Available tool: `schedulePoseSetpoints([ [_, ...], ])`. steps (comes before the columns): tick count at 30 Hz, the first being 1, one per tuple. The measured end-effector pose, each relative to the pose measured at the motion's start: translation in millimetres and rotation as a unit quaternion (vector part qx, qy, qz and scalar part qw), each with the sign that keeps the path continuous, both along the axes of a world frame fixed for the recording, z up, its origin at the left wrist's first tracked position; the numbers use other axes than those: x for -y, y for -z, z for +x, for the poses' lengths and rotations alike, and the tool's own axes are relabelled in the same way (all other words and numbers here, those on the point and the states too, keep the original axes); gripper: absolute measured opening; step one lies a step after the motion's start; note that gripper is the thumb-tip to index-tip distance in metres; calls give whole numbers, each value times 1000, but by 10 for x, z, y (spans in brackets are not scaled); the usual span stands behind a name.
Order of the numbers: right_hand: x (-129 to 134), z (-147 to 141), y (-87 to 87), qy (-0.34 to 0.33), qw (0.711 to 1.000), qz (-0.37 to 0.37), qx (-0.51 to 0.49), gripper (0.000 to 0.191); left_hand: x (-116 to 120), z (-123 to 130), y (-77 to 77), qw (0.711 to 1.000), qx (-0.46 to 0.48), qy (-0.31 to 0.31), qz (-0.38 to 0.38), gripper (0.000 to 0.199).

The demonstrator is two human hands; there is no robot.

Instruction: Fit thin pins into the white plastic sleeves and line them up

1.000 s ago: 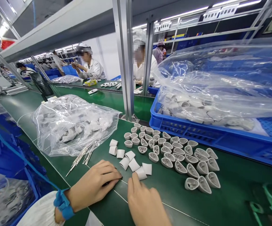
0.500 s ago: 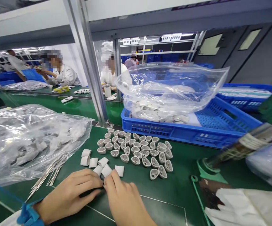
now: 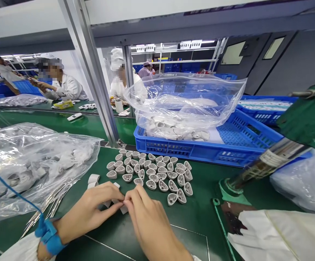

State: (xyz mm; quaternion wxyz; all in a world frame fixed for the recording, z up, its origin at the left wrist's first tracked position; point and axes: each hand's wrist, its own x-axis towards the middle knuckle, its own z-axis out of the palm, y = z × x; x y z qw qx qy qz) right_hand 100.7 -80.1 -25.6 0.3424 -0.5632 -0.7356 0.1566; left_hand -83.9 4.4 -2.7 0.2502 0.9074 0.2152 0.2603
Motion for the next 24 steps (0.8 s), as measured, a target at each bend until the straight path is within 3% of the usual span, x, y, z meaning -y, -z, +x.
schedulePoseSetpoints([
  [5,-27,84,-51,-4,988,-67,-141,21,-176,141,-232,997,28,77,-2,15],
  [8,-67,113,-32,-31,972,-105,-209,31,-254,243,-288,994,50,99,-8,13],
  [12,-83,114,47,-39,928,-113,-352,48,-316,264,-138,994,86,55,-21,25],
  [16,-33,69,130,-48,820,-120,-558,46,-351,183,96,992,4,23,121,21],
  [18,-3,47,153,-52,788,-119,-602,46,-356,170,172,988,-67,29,133,21],
  [21,29,31,164,-56,777,-124,-614,48,-340,208,237,986,-134,18,100,23],
  [24,38,29,149,-48,800,-126,-584,52,-288,271,276,988,-134,7,75,18],
])
